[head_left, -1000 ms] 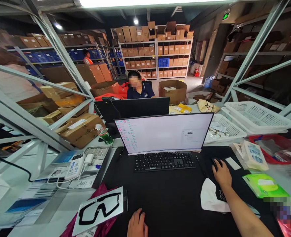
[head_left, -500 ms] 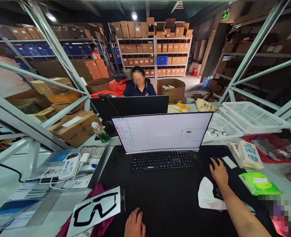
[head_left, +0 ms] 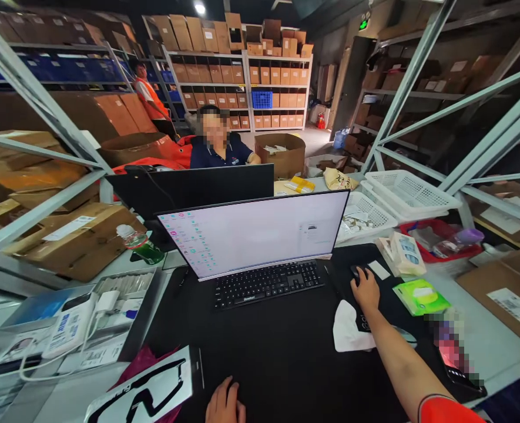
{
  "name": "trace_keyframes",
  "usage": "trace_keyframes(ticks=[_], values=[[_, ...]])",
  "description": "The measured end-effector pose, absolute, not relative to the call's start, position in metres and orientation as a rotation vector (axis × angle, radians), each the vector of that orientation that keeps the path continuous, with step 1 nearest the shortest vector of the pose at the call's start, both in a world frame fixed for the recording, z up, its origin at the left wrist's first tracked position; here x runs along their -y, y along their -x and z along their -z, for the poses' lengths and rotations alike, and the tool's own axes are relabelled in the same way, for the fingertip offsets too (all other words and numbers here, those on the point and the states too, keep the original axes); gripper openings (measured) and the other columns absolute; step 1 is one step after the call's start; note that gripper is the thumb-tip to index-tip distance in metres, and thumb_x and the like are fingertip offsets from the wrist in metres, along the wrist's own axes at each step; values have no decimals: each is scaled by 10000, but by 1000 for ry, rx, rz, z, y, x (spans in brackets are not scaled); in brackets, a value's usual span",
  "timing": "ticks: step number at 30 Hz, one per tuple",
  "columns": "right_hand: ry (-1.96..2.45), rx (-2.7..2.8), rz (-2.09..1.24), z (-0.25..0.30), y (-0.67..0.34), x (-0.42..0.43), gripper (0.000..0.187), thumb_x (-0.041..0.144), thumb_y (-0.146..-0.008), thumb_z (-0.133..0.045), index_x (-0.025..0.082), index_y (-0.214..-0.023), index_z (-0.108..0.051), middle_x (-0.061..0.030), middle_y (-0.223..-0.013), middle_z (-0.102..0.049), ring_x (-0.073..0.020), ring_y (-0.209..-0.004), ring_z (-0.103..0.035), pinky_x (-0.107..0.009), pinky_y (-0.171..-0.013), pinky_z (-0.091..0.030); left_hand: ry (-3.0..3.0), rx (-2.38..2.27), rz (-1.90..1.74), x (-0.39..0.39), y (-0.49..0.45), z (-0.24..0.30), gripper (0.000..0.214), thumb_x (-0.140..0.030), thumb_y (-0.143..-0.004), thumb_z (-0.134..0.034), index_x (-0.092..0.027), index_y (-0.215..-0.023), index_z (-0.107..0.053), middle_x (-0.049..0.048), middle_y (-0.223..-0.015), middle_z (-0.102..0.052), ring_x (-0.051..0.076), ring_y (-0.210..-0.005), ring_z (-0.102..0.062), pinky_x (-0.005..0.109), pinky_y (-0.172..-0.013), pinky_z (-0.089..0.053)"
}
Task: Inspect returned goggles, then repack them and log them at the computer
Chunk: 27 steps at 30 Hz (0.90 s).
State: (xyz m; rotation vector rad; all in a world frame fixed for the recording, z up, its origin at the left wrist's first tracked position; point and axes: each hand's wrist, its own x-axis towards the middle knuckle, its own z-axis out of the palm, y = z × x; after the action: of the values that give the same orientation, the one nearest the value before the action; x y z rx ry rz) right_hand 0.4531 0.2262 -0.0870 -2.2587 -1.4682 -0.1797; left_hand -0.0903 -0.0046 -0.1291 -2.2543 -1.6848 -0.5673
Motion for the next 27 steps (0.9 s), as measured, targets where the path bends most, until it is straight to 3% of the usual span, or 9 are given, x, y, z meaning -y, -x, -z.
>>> trace_keyframes(ticks=[8, 16, 27], values=[[2243, 1487, 175, 90, -457, -226, 512, 355, -941, -466, 170, -1406, -571, -184, -1449, -484, -319, -1220, -563, -421, -984, -470, 2221, 1719, 580, 6, 78, 111, 257, -199, -853, -532, -223, -1054, -690, 108, -1121, -730, 265, -971, -711, 374, -749, -619], [2222, 1499, 148, 95, -462, -228, 517, 389, -949, -455, 166, -1397, -581, -179, -1452, -488, -333, -1210, -556, -439, -978, -468, 2171, 1935, 626, 11, 54, 81, 282, -165, -886, -469, -218, -1076, -671, 115, -1168, -701, 277, -1054, -669, 446, -873, -585], [2268, 1396, 156, 83, -455, -226, 473, 320, -933, -482, 169, -1357, -624, -179, -1440, -499, -326, -1164, -573, -443, -992, -454, 2193, 1779, 627, 6, 67, 99, 250, -221, -881, -484, -201, -1062, -654, 118, -1129, -709, 277, -996, -682, 425, -799, -587]])
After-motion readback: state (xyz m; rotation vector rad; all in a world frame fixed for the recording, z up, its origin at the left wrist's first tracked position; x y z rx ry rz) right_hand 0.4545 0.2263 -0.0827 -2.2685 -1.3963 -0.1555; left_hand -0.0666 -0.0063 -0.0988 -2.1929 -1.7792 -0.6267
